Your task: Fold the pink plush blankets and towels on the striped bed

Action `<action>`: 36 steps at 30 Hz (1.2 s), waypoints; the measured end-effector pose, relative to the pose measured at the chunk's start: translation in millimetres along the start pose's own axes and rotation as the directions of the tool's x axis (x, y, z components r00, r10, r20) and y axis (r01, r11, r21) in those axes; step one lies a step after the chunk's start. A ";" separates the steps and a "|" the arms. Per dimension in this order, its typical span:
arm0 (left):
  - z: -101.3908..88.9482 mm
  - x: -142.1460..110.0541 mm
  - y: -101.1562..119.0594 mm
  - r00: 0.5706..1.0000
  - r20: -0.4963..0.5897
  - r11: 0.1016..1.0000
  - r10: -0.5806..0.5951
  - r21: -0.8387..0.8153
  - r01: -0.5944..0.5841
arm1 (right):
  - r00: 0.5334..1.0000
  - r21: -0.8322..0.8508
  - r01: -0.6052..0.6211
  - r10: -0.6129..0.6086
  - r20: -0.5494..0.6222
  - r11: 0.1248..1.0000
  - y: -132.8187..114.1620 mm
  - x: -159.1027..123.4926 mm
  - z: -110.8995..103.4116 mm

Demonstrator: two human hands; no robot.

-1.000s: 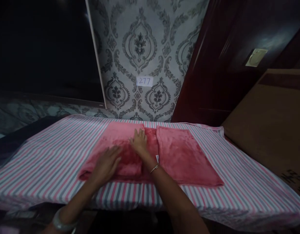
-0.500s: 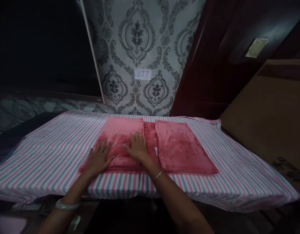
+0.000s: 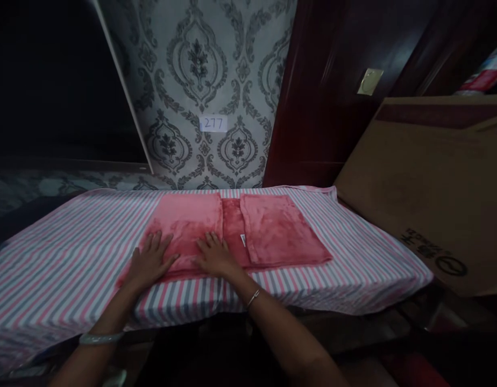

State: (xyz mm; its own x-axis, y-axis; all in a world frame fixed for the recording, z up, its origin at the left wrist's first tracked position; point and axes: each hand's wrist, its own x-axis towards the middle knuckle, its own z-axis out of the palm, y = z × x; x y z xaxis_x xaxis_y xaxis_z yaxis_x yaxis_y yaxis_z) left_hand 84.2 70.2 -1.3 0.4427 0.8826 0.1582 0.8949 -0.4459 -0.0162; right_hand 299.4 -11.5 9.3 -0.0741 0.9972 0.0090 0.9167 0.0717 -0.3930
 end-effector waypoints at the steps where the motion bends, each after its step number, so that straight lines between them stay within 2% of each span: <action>1: -0.4 -0.3 0.0 1.000 0.000 1.000 0.001 0.002 -0.001 | 1.000 0.000 0.008 -0.007 -0.025 1.000 7.7 1.7 -10.7; 4: -1.5 -1.1 0.2 1.000 0.006 1.000 -0.005 0.012 0.005 | 0.970 -0.065 -0.067 0.050 -0.240 0.996 45.6 6.3 -50.8; 7: -1.4 -0.7 1.0 1.000 0.014 1.000 -0.007 0.024 0.007 | 0.901 -0.138 -0.316 0.251 -0.353 0.939 89.6 9.0 -78.3; 9: 0.2 0.1 1.6 1.000 0.012 1.000 -0.005 0.030 0.005 | 0.886 -0.188 -0.402 0.329 -0.326 0.896 110.7 9.6 -77.4; 12: 3.9 1.6 0.3 1.000 -0.001 0.999 -0.002 0.038 0.002 | 0.913 -0.250 -0.383 0.322 -0.250 0.889 124.6 9.5 -55.1; 15: 3.1 4.0 -5.2 1.000 0.021 1.000 0.003 0.023 -0.003 | 0.914 -0.241 -0.378 0.320 -0.248 0.894 126.5 10.2 -36.0; 18: -9.3 12.2 -9.4 1.000 0.022 0.999 0.017 -0.038 -0.016 | 0.916 -0.193 -0.375 0.330 -0.227 0.907 126.6 11.4 -36.1; 20: -23.2 25.6 -4.0 0.998 -0.046 0.993 0.051 -0.102 -0.056 | 0.923 -0.156 -0.365 0.334 -0.190 0.918 126.8 11.1 -42.7; 23: -43.8 63.4 26.4 0.976 -0.133 0.943 0.169 -0.266 -0.200 | 0.939 -0.112 -0.328 0.310 -0.149 0.938 126.7 6.5 -53.0; 26: -54.9 119.1 81.3 0.930 -0.121 0.829 0.348 -0.423 -0.365 | 0.947 -0.107 -0.291 0.271 -0.171 0.951 126.7 -3.0 -58.1; 28: -54.9 157.8 123.2 0.897 -0.083 0.782 0.434 -0.459 -0.421 | 0.947 -0.114 -0.282 0.258 -0.191 0.953 127.3 -10.0 -57.3; 32: -37.2 214.2 194.4 0.846 -0.064 0.773 0.530 -0.372 -0.513 | 0.949 -0.116 -0.276 0.252 -0.189 0.954 129.8 -18.2 -46.1; 34: -21.3 228.8 217.3 0.826 0.010 0.793 0.563 -0.288 -0.537 | 0.948 -0.119 -0.274 0.247 -0.199 0.954 131.5 -18.9 -38.9; 36: -3.3 236.9 230.8 0.828 0.083 0.819 0.554 -0.236 -0.524 | 0.947 -0.116 -0.267 0.239 -0.213 0.957 133.5 -18.7 -33.4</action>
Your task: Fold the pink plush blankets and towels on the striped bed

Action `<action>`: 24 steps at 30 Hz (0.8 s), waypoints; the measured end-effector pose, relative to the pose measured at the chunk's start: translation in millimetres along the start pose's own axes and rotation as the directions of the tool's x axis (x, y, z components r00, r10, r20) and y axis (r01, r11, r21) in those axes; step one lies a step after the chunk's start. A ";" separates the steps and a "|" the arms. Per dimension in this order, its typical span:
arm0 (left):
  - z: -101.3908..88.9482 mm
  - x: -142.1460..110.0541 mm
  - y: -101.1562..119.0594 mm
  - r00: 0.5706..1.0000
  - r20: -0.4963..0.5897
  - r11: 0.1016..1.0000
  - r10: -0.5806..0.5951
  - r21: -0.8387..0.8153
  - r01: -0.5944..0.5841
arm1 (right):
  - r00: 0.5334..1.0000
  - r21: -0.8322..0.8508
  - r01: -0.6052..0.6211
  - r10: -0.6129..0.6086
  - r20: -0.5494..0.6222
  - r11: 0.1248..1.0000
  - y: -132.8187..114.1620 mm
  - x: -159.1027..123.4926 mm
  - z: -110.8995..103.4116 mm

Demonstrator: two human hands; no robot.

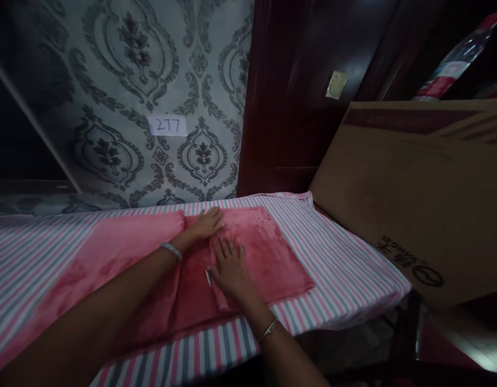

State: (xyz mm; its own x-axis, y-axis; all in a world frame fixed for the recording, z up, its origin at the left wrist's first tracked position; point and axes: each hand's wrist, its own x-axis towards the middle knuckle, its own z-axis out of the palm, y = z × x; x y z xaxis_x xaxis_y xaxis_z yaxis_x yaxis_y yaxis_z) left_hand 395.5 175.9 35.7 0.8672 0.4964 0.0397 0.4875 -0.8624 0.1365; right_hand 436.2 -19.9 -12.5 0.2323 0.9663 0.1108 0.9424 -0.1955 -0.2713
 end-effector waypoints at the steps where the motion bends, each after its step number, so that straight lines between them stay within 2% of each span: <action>1: 8.7 4.8 -0.3 1.000 0.020 1.000 -0.019 0.006 0.019 | 1.000 0.005 0.002 -0.002 -0.005 1.000 0.8 -0.2 1.9; 5: 35.0 11.1 -6.5 0.998 -0.021 0.997 -0.065 0.033 0.066 | 1.000 0.021 0.024 -0.023 -0.009 1.000 4.0 -1.5 5.1; 8: 41.4 10.8 -9.3 0.996 -0.056 0.996 -0.069 0.056 0.072 | 0.999 0.017 0.033 -0.032 -0.018 0.999 5.0 -2.0 5.5; 11: 36.0 12.8 -7.8 0.997 -0.012 0.997 -0.072 0.035 0.073 | 0.999 0.011 0.028 -0.028 -0.018 1.000 4.6 -1.4 5.0; 16: 8.8 11.9 2.7 0.991 0.094 0.995 -0.098 -0.021 0.100 | 1.000 -0.003 0.008 -0.008 -0.008 1.000 4.6 -2.0 3.1; 20: -11.0 -19.9 12.5 0.994 0.074 0.995 -0.083 -0.053 0.087 | 1.000 -0.047 -0.003 0.002 -0.009 0.999 2.8 -2.9 5.0; 24: -15.6 -83.9 13.2 1.000 0.019 1.000 0.017 -0.019 -0.016 | 1.000 -0.048 0.018 -0.018 0.000 0.999 1.7 -2.1 4.5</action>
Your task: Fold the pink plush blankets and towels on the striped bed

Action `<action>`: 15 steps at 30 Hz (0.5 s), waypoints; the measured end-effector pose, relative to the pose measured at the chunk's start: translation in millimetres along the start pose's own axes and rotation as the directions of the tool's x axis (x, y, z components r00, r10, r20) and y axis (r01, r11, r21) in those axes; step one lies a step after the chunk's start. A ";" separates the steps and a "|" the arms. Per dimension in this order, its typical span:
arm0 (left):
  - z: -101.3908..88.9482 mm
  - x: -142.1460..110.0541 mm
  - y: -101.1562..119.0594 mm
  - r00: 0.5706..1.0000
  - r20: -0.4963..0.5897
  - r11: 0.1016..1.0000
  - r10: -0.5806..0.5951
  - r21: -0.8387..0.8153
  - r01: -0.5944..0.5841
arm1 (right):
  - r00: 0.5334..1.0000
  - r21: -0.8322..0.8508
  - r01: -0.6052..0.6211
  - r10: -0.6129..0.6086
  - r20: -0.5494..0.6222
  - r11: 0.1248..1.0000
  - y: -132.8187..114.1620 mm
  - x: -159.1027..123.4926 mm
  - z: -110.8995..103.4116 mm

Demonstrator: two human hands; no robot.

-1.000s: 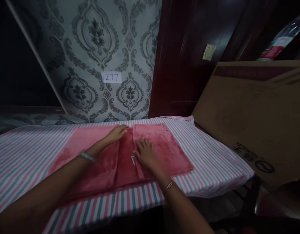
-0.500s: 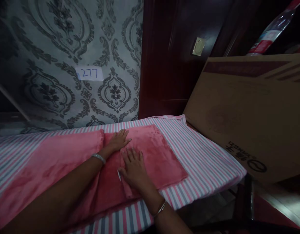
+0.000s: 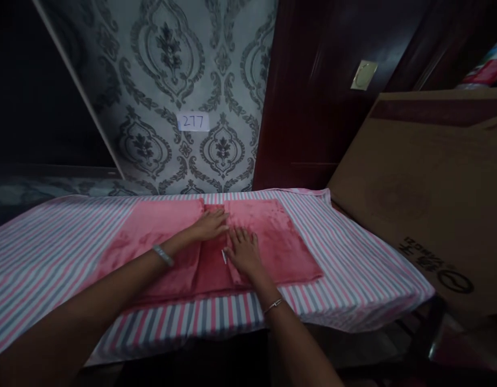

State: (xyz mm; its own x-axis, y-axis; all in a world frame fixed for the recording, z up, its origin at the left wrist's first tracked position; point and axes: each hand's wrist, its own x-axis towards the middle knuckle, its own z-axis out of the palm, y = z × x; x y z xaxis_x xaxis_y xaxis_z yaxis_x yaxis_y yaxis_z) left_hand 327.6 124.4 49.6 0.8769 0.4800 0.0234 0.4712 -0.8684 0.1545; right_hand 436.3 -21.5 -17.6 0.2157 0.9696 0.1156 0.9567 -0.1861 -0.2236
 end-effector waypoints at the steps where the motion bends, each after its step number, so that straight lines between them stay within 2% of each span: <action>1: 0.7 -18.1 -2.0 0.999 -0.022 0.999 0.028 0.017 -0.028 | 1.000 0.018 0.015 -0.015 0.000 1.000 3.0 -0.1 -2.4; 3: 2.5 -53.3 -8.6 0.996 -0.060 0.997 0.060 0.043 -0.057 | 0.999 0.068 0.032 -0.029 -0.046 0.997 17.1 -2.6 -11.3; 5: 4.7 -84.9 -16.5 0.996 -0.086 0.998 0.028 0.055 -0.023 | 0.987 0.108 0.006 0.011 -0.157 0.994 43.1 -9.4 -25.4; 7: 9.1 -111.1 -23.4 0.992 -0.116 0.996 -0.054 0.061 0.061 | 0.956 0.119 -0.085 0.115 -0.268 0.989 78.2 -21.0 -42.2; 9: 16.9 -130.8 -27.3 0.982 -0.126 0.987 -0.141 0.064 0.150 | 0.912 0.129 -0.239 0.268 -0.310 0.962 115.2 -35.4 -57.4; 12: 33.1 -147.8 -26.2 0.975 -0.087 0.974 -0.204 0.080 0.211 | 0.804 0.171 -0.527 0.553 -0.219 0.833 158.9 -54.9 -70.1; 14: 41.8 -152.2 -22.9 0.974 -0.079 0.971 -0.214 0.093 0.221 | 0.744 0.225 -0.625 0.658 -0.118 0.747 176.4 -63.0 -70.7; 15: 44.6 -153.1 -21.4 0.972 -0.085 0.969 -0.218 0.096 0.226 | 0.732 0.268 -0.639 0.677 -0.073 0.721 182.2 -65.4 -69.3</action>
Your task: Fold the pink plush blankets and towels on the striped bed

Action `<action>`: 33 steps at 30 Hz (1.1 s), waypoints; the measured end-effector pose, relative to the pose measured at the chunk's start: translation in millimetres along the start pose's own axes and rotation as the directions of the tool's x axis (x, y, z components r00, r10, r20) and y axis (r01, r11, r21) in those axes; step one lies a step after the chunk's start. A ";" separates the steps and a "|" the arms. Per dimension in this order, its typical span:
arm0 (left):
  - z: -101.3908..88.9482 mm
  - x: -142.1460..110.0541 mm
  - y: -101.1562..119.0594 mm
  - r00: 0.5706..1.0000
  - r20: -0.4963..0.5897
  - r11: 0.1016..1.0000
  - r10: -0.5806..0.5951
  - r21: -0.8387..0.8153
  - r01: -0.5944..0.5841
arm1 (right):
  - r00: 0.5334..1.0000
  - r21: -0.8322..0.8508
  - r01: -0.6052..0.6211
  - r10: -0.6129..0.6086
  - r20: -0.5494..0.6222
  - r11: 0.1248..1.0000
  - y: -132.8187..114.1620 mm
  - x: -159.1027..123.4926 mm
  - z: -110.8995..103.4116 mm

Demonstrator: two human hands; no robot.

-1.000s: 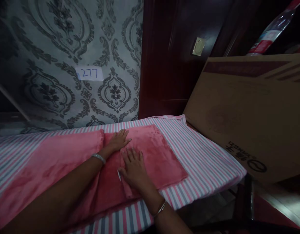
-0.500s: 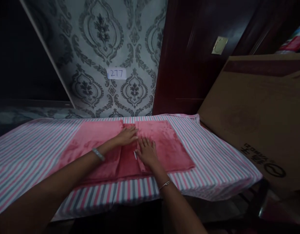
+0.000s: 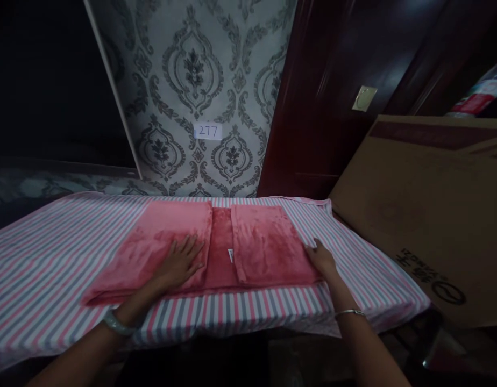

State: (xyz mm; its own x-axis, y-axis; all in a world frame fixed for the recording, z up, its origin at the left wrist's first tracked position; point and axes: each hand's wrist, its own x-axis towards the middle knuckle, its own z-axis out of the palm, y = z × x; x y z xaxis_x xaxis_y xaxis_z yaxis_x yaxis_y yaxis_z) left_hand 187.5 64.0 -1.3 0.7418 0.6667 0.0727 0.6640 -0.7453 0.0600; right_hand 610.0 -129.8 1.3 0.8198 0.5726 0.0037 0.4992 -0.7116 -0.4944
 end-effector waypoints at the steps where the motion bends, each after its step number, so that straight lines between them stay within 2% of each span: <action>1: 1.6 -0.7 1.2 1.000 -0.006 1.000 -0.002 0.002 0.002 | 0.999 0.059 -0.012 0.010 0.035 0.998 4.6 1.6 0.7; 4: 3.1 -0.8 1.6 1.000 -0.007 1.000 -0.001 0.000 0.001 | 0.990 0.329 -0.053 0.005 0.143 0.943 12.4 4.4 3.8; 7: 5.7 0.1 -1.1 1.000 -0.031 1.000 0.004 -0.005 -0.004 | 0.958 0.562 -0.159 -0.011 0.287 0.812 13.0 3.8 3.7; 10: 10.1 0.8 -3.7 0.998 -0.059 1.000 0.005 -0.019 -0.006 | 0.909 0.642 -0.272 -0.028 0.417 0.717 6.6 -0.8 1.2; 16: 7.9 0.0 -3.2 0.998 -0.062 0.997 0.004 -0.076 -0.008 | 0.839 0.691 -0.420 -0.039 0.543 0.589 -19.0 -13.7 -7.3; 18: 4.7 -0.1 -3.2 0.999 -0.036 0.994 -0.006 -0.112 0.002 | 0.840 0.715 -0.435 -0.038 0.541 0.547 -35.4 -17.3 -13.8; 20: 2.4 0.4 -4.7 1.000 -0.019 0.986 -0.009 -0.166 0.005 | 0.867 0.754 -0.398 -0.056 0.496 0.523 -59.8 -20.2 -22.8; 22: 1.0 1.3 -7.9 1.000 -0.017 0.965 -0.013 -0.261 0.008 | 0.890 0.784 -0.340 -0.090 0.446 0.519 -92.3 -22.5 -33.2; 24: -1.4 2.1 -12.5 0.998 -0.055 0.907 -0.038 -0.421 0.012 | 0.903 0.808 -0.283 -0.141 0.406 0.516 -130.6 -25.1 -43.5; 26: -7.0 2.2 -18.3 0.987 -0.130 0.768 -0.098 -0.640 -0.008 | 0.909 0.837 -0.188 -0.231 0.346 0.514 -172.5 -30.0 -52.0; 27: -11.5 1.8 -21.8 0.977 -0.160 0.659 -0.141 -0.751 -0.028 | 0.904 0.847 -0.151 -0.276 0.327 0.509 -194.3 -34.1 -54.9; 29: -24.0 0.0 -31.0 0.957 -0.160 0.381 -0.242 -0.923 -0.058 | 0.880 0.860 -0.094 -0.363 0.307 0.502 -239.1 -47.2 -56.7; 30: -31.5 -1.5 -37.0 0.949 -0.133 0.227 -0.285 -0.972 -0.068 | 0.857 0.866 -0.059 -0.419 0.299 0.497 -261.7 -56.6 -55.0; 33: -53.9 -8.5 -60.9 0.937 -0.016 -0.183 -0.348 -0.980 -0.084 | 0.740 0.878 0.125 -0.633 0.229 0.463 -324.6 -96.2 -37.6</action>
State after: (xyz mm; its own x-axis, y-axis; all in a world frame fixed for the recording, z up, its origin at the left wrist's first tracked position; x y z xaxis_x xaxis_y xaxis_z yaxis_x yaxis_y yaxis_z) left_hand 135.6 103.6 48.0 0.4627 0.8842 0.0630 -0.2762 0.0763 0.9581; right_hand 379.6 30.8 194.1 0.2261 0.9670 0.1171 0.0872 0.0997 -0.9912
